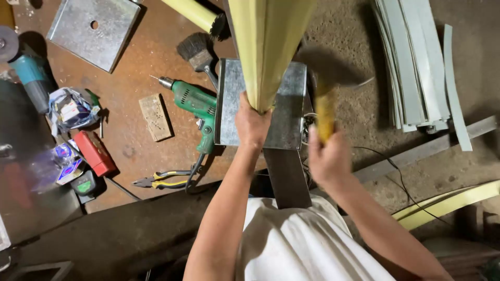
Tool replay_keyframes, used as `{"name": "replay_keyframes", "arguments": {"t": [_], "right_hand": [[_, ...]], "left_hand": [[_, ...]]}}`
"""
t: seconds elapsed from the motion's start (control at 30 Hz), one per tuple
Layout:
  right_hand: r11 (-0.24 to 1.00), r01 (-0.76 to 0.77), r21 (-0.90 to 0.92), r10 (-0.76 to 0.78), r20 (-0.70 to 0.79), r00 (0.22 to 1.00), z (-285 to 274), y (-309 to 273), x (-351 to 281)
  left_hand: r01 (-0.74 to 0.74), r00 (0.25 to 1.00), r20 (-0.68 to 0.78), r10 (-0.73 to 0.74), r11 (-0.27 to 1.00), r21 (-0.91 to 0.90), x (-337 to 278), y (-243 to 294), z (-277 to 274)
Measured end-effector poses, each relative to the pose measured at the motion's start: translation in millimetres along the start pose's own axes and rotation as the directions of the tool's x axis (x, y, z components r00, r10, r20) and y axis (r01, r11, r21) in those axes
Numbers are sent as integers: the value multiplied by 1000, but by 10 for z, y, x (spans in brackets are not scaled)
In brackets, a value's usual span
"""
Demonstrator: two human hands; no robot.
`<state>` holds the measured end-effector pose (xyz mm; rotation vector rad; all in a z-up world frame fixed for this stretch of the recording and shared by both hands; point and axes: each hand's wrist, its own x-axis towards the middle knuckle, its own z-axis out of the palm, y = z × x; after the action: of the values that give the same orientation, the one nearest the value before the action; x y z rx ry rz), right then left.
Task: The person holds a yellow tapered tube against a square galvanized metal plate and hammers around the tube end to seat it through the plate's hole, then rotates the plate and uses a file to work the tube edge, repositioning the assembly on the workbench as they go.
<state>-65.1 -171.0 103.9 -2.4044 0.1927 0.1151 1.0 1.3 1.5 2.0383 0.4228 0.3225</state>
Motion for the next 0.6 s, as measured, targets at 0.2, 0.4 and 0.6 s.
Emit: {"name": "replay_keyframes", "arguments": {"t": [0.2,0.4,0.6], "right_hand": [[940,122,-318,-58,202,978,390,714,184],[983,159,94,-149,-108,983,-168,-156,4],[904,165,-395,-93,194,977,300,618,285]], "left_hand": [[-52,999,-6,52,998,29,-8,-67,55],[-53,998,-18,53,998,15,-22,-78,42],[-70,998,-7,70,997,15,-25,-21,-3]]}}
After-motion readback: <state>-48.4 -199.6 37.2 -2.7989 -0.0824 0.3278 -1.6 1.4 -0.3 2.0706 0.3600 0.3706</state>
